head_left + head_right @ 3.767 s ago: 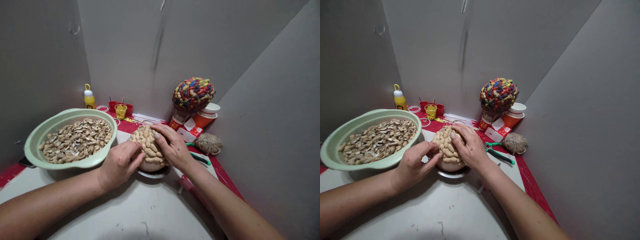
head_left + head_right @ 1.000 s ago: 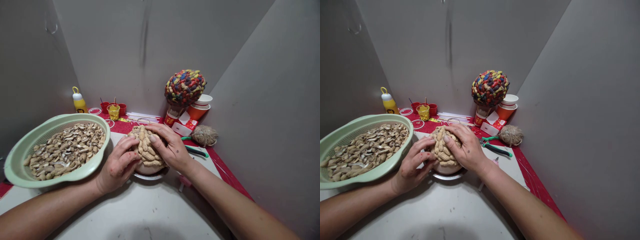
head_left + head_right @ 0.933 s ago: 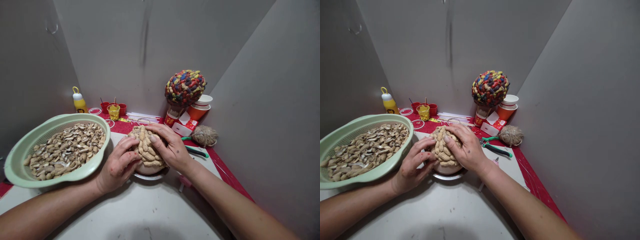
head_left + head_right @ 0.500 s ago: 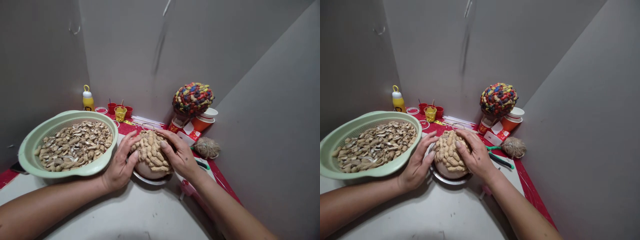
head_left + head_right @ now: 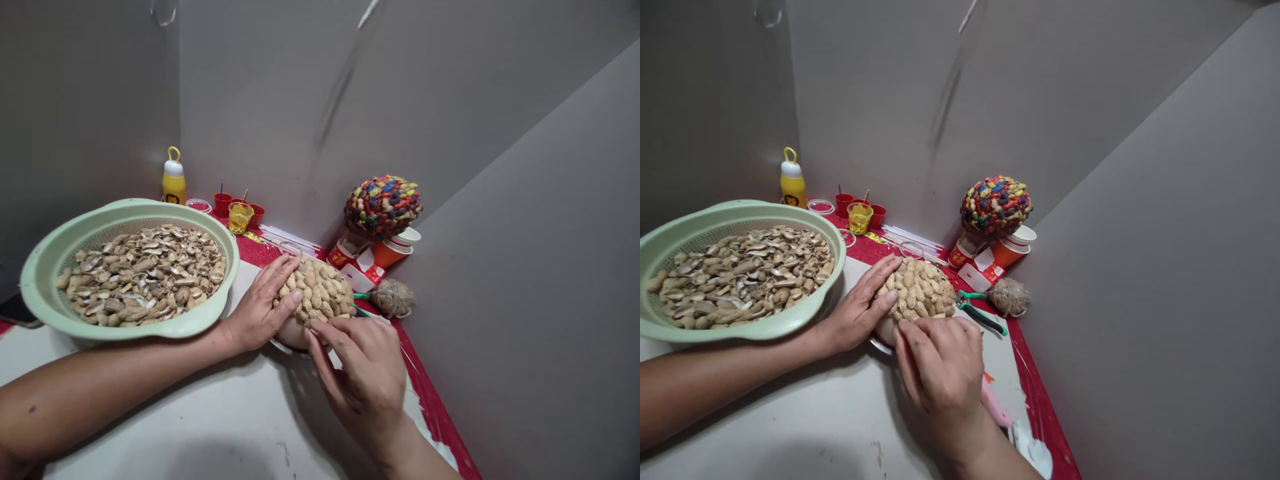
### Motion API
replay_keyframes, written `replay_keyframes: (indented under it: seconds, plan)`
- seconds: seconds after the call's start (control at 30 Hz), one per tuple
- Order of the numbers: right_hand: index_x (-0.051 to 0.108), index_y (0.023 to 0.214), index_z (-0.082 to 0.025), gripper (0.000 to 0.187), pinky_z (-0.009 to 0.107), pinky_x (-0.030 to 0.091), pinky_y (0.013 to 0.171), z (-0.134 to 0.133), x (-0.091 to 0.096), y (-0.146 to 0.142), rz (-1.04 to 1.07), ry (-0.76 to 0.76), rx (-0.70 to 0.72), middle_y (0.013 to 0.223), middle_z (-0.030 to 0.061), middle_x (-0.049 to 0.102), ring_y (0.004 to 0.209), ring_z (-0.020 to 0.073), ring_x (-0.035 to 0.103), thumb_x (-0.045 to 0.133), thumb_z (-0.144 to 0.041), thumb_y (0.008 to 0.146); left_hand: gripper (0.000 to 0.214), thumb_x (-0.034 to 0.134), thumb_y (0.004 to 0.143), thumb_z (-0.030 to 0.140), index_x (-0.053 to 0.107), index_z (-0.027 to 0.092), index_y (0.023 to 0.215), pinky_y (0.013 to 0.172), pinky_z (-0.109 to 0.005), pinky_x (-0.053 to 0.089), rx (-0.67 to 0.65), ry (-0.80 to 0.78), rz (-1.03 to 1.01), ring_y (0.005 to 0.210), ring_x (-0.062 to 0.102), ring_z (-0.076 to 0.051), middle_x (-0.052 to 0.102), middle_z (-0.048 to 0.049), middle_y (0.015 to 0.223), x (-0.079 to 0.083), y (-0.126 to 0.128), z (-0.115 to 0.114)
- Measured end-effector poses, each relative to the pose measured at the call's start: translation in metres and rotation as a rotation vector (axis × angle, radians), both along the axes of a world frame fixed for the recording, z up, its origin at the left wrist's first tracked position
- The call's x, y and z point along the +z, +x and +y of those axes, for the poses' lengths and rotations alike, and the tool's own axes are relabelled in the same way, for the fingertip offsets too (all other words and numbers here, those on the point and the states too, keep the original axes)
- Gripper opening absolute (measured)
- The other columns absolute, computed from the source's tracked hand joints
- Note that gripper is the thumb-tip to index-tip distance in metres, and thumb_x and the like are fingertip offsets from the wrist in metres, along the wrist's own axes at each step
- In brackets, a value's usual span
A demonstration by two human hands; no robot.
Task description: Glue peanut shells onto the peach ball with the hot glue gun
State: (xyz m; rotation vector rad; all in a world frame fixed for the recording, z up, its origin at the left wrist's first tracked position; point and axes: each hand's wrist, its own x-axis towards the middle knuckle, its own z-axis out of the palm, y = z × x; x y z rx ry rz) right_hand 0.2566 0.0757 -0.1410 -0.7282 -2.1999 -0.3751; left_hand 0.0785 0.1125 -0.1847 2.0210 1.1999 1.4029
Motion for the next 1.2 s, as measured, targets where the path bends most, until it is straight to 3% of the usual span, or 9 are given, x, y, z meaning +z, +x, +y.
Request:
replay_keyframes:
  seconds: [0.3, 0.53, 0.87, 1.07, 1.2]
  plan:
    - [0.058, 0.1, -0.017, 0.016, 0.038, 0.04, 0.069, 0.004, -0.003, -0.006, -0.077, 0.05, -0.076, 0.082, 0.0082, 0.068, 0.073, 0.0222, 0.06, 0.062, -0.01, 0.087, 0.05, 0.044, 0.097, 0.038, 0.039, 0.021, 0.144, 0.117, -0.047, 0.028, 0.028, 0.031, 0.017, 0.141, 0.032, -0.025, 0.038, -0.0128, 0.151, 0.0, 0.003, -0.004]
    - [0.057, 0.094, -0.019, 0.008, 0.036, 0.04, 0.067, 0.005, -0.012, -0.007, -0.073, -0.032, -0.123, 0.08, 0.006, 0.066, 0.072, 0.0212, 0.059, 0.057, -0.012, 0.09, 0.049, 0.046, 0.096, 0.036, 0.04, 0.019, 0.141, 0.116, -0.045, 0.029, 0.052, 0.048, 0.028, 0.139, 0.034, -0.026, 0.039, -0.0138, 0.148, -0.004, 0.006, -0.005]
    - [0.054, 0.089, -0.021, 0.011, 0.035, 0.04, 0.064, 0.008, -0.018, -0.005, -0.067, -0.007, -0.135, 0.076, 0.005, 0.067, 0.069, 0.0215, 0.061, 0.058, -0.011, 0.088, 0.047, 0.052, 0.091, 0.032, 0.042, 0.019, 0.135, 0.112, -0.05, 0.032, 0.118, 0.054, 0.045, 0.134, 0.039, -0.029, 0.041, -0.0158, 0.143, -0.005, 0.01, -0.002]
    - [0.056, 0.096, -0.019, 0.011, 0.036, 0.04, 0.065, 0.011, -0.017, -0.003, -0.08, -0.042, -0.125, 0.079, 0.0058, 0.069, 0.071, 0.0214, 0.062, 0.058, -0.01, 0.089, 0.047, 0.051, 0.091, 0.035, 0.043, 0.017, 0.134, 0.113, -0.047, 0.032, 0.137, 0.026, 0.053, 0.133, 0.039, -0.029, 0.04, -0.0169, 0.143, -0.004, 0.01, -0.002]
    - [0.058, 0.107, -0.018, 0.022, 0.035, 0.045, 0.07, 0.003, -0.014, 0.006, 0.001, -0.129, -0.035, 0.087, 0.0067, 0.069, 0.077, 0.0204, 0.064, 0.063, -0.01, 0.087, 0.047, 0.051, 0.092, 0.035, 0.044, 0.017, 0.134, 0.113, -0.048, 0.031, 0.138, 0.005, 0.046, 0.135, 0.037, -0.029, 0.039, -0.017, 0.144, -0.002, 0.007, -0.003]
